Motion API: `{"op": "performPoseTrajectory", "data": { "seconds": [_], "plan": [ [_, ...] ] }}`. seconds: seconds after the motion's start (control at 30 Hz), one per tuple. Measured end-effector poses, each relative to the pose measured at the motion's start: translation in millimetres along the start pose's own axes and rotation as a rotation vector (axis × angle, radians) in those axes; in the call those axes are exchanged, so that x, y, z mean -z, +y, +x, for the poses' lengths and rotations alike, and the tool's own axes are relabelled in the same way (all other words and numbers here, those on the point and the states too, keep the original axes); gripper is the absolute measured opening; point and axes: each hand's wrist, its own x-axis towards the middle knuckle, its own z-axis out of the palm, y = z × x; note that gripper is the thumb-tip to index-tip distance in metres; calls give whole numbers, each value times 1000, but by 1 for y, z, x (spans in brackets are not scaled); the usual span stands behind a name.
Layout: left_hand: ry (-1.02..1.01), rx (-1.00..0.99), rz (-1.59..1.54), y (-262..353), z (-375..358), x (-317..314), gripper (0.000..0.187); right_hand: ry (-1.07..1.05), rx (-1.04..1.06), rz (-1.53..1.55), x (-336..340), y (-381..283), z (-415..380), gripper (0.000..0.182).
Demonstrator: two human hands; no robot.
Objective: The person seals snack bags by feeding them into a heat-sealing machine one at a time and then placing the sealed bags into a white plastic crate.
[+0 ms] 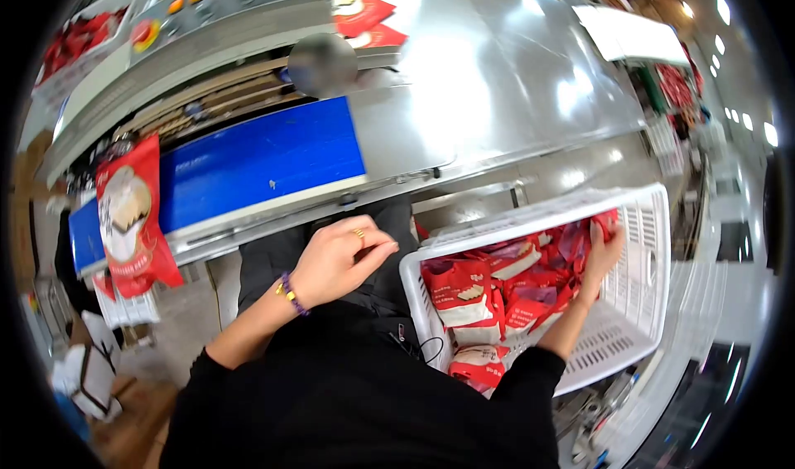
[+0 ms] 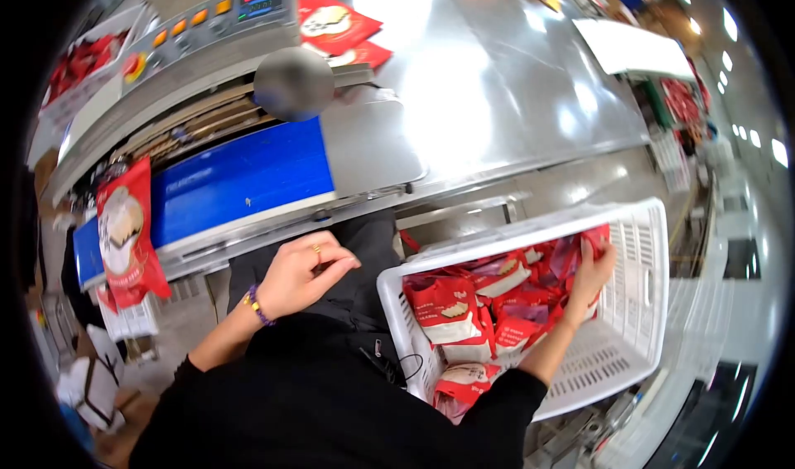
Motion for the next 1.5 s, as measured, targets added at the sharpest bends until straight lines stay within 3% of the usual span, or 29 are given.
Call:
{"op": "performPoseTrajectory", "data": {
  "seconds": [0.03,0.07,0.13,0.23,0.27,0.33,0.4,0.47,0.5,0.53,0.57,0.6,0.67,0.7,0.73,0.83,0.9,0.97,1.0,1.07,1.13,1.2,1.27,1.3,1.4,1.5],
  "plan": [
    [13,-51,0,0,7,-1,13,12,-88,138,9,-22,-9,22],
    [36,-89,-14,-3,7,1,18,84,-87,308,31,-89,-23,22],
    [12,-97,-7,2,13,5,32,97,-181,541,39,-113,-30,23],
    [29,-180,-25,12,17,9,63,12,-150,711,58,-185,-58,30],
    [37,-196,-76,17,18,13,70,-212,-150,902,65,-204,-67,35],
    [40,-191,-158,21,14,19,76,-512,194,1065,57,-248,-80,36],
    [50,-187,-237,17,8,25,82,-838,268,1195,46,-289,-85,35],
    [-157,-113,-547,4,0,29,85,-985,387,1266,29,-327,-89,37],
    [-186,-7,-694,3,-6,35,71,-947,339,1324,22,-338,-94,33],
    [-228,154,-712,2,-13,45,40,-911,288,1380,14,-344,-98,30],
    [-94,145,-692,5,-17,51,31,-826,320,1434,1,-348,-97,27],
    [37,142,-670,8,-20,53,23,-687,255,1354,-8,-354,-99,44],
    [195,174,-733,5,-21,53,22,-723,-135,1553,-12,-371,-106,71],
    [264,198,-732,6,-20,56,21,-863,-215,1409,-21,-358,-113,84],
    [331,220,-733,7,-18,59,20,-992,-240,1218,-38,-325,-123,80],
    [316,165,-726,-7,-11,59,18,-958,-171,1307,-57,-308,-136,73],
    [242,161,-830,-7,-8,65,17,-728,-336,1382,-60,-302,-131,57],
    [182,140,-986,-9,-2,70,15,-615,-373,1424,-67,-303,-116,45],
    [208,153,-898,-16,3,72,14,-564,-429,1393,-67,-312,-107,42],
    [311,150,-488,-37,17,71,15,-442,-293,1193,-81,-316,-94,28],
    [534,56,-101,-55,37,68,25,-471,-77,648,-81,-328,-75,22],
    [547,323,-421,-63,57,63,21,-395,-21,665,-105,-328,-64,24],
    [554,313,-437,-75,76,61,25,-494,-268,999,-132,-316,-51,26],
    [552,319,-443,-79,84,59,25,-527,-293,1081,-138,-314,-43,25],
    [627,384,-631,-88,104,56,28,-543,-394,1084,-157,-315,-28,20],
    [681,482,-611,-99,115,64,28,-570,-349,1072,-174,-317,-13,22]
  ]
}}
